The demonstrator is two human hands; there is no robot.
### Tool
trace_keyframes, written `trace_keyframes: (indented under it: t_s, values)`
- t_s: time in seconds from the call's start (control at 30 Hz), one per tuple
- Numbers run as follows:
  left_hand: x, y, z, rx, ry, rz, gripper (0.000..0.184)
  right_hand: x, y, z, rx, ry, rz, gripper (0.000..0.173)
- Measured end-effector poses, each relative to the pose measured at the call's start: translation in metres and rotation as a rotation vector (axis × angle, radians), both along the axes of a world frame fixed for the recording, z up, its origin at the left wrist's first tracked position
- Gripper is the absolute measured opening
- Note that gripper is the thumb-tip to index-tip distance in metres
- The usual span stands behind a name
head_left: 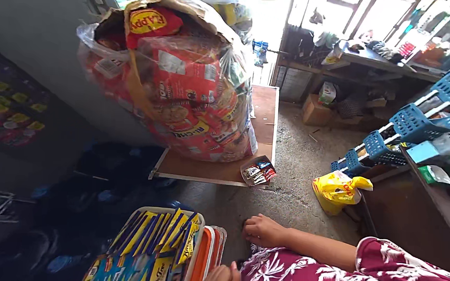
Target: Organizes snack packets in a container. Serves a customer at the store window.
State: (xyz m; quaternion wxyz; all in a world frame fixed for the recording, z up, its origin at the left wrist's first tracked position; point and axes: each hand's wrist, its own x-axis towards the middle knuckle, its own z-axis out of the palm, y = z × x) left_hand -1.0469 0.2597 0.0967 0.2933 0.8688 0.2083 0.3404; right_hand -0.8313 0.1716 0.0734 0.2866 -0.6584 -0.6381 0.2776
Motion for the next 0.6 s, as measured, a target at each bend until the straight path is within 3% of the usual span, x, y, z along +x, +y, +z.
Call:
trace_keyframes:
  t_s: [0.13,0.3,0.6]
  values:
    - [0.041,-0.018,-0.003,-0.039,0.022,-0.181,0.045,0.028,-0.038,0.011,-0.105,-0.019,0.0,0.021]
    - [0.115,-0.023,0.004,-0.07,0.111,-0.372,0.047,0.089,-0.08,0.0,-0.136,-0.014,-0.12,0.021]
    - [0.339,-0.104,-0.016,-0.245,0.156,-0.748,0.05,0.271,-0.207,-0.009,-0.454,0.059,-0.263,0.024]
